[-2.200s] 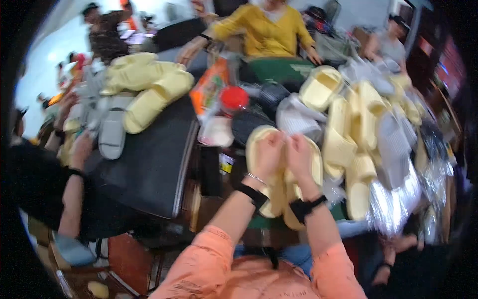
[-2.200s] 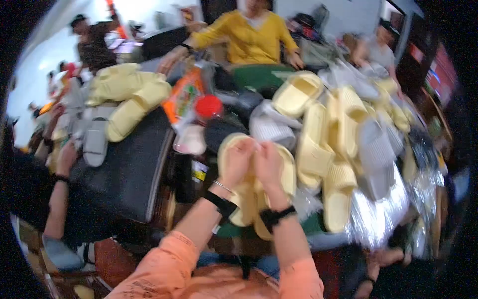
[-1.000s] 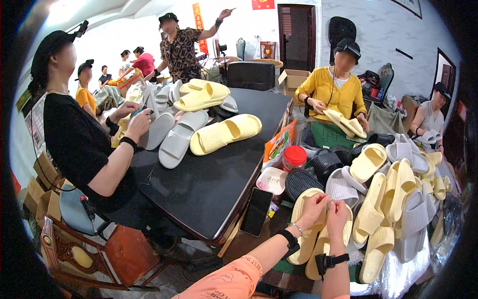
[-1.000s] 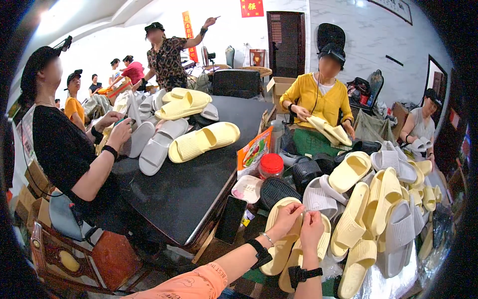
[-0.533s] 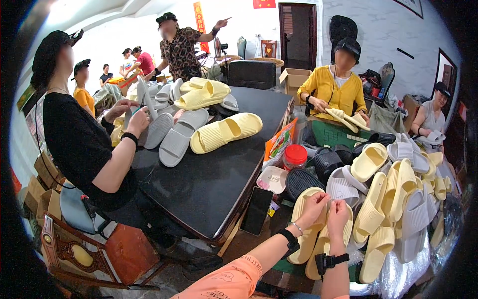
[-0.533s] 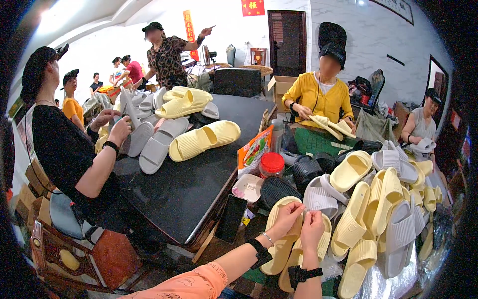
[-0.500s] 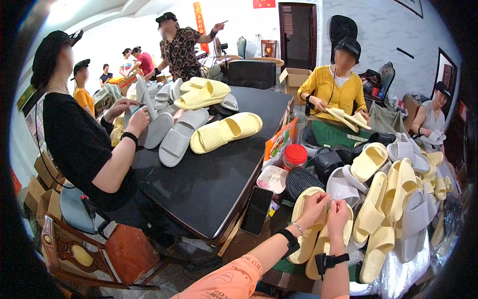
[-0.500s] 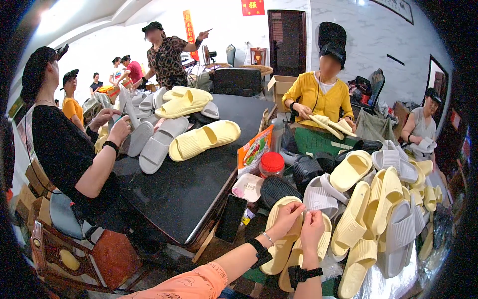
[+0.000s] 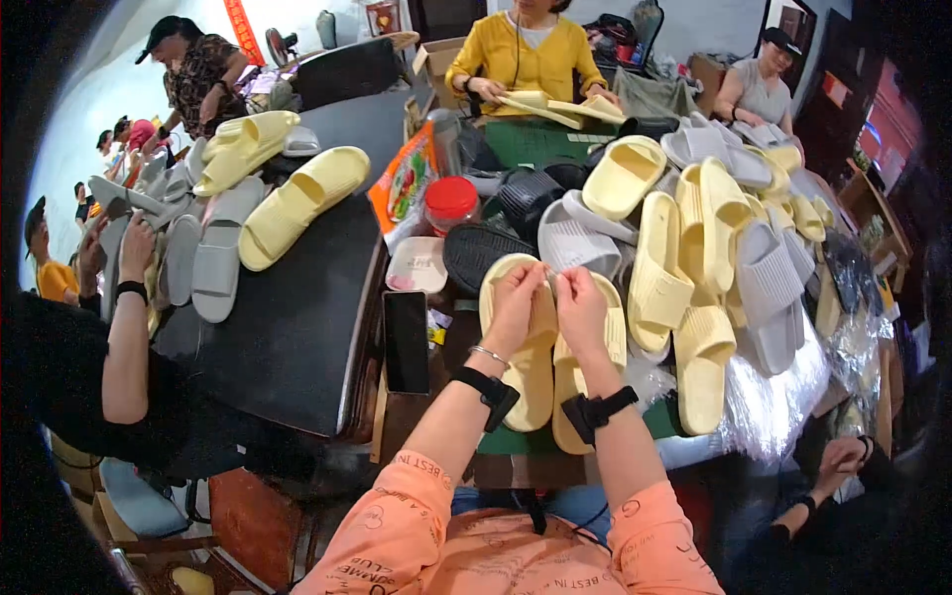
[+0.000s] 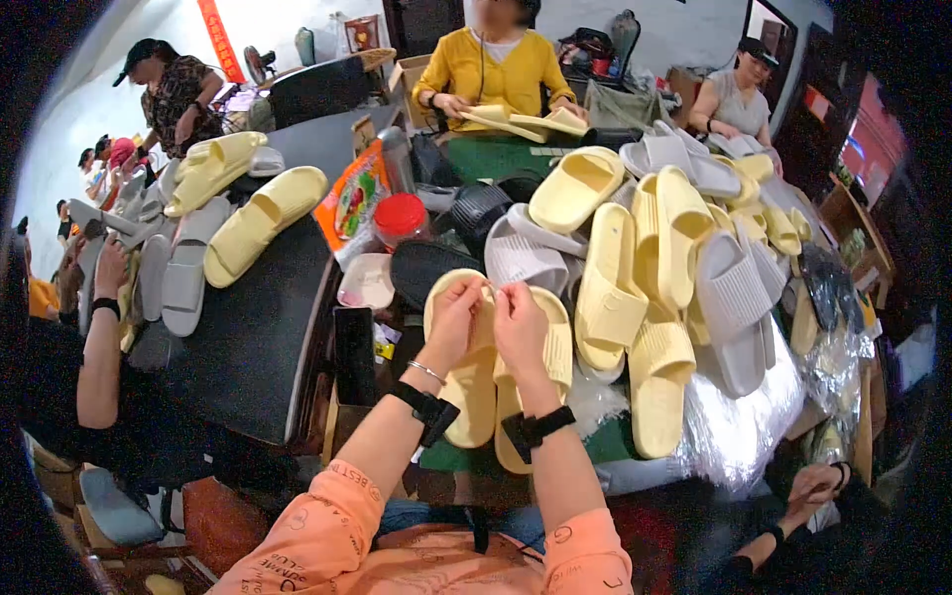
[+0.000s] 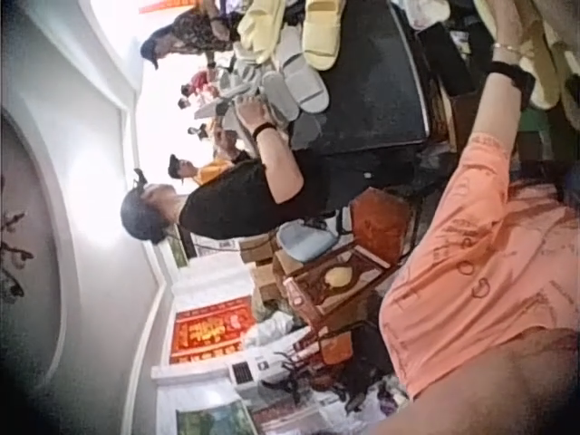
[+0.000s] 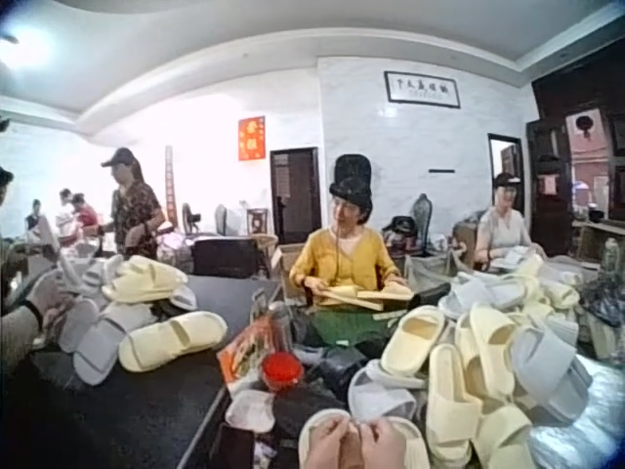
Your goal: The recorder is sitting at a large table with others, inspecting and processing plastic slide-style sandals, checking for defects and trimming excess material.
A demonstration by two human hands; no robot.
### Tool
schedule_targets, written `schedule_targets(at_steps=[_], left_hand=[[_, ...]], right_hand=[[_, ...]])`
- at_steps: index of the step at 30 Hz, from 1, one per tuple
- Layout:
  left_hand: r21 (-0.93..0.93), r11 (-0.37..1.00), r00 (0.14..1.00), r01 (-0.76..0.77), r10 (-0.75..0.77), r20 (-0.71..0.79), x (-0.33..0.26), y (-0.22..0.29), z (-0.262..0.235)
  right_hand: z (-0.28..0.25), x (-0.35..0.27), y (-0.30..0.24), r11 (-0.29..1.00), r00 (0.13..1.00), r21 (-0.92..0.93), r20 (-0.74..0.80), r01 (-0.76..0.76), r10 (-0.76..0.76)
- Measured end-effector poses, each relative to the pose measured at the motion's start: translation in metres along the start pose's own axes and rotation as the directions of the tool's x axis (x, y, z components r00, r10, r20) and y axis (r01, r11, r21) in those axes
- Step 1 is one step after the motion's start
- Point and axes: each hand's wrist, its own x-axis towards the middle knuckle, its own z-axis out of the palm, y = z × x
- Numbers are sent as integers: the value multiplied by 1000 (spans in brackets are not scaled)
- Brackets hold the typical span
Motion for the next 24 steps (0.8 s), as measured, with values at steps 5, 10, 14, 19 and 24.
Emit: schedule_targets(at_steps=[5, 10, 14, 19, 24], left_hand=[[-12, 1000, 1000, 0, 0, 21, -4, -3, -4], [-39, 999, 999, 24, -23, 25, -6, -2, -4], [10, 1000, 999, -25, 25, 27, -4, -3, -8], [4, 1000, 999, -2, 2, 41, -4, -5, -6], [45, 999, 998, -25, 22, 59, -1, -6, -3]], right_hand=[[-1, -5, 0, 998, 998, 13, 18, -54, 53], [1, -6, 1, 998, 998, 19, 18, -62, 62], [-1, -7, -5, 997, 997, 14, 32, -72, 71], [-2, -6, -3, 998, 998, 15, 29, -59, 58], [-5, -3, -9, 997, 996, 16, 42, -82, 81]])
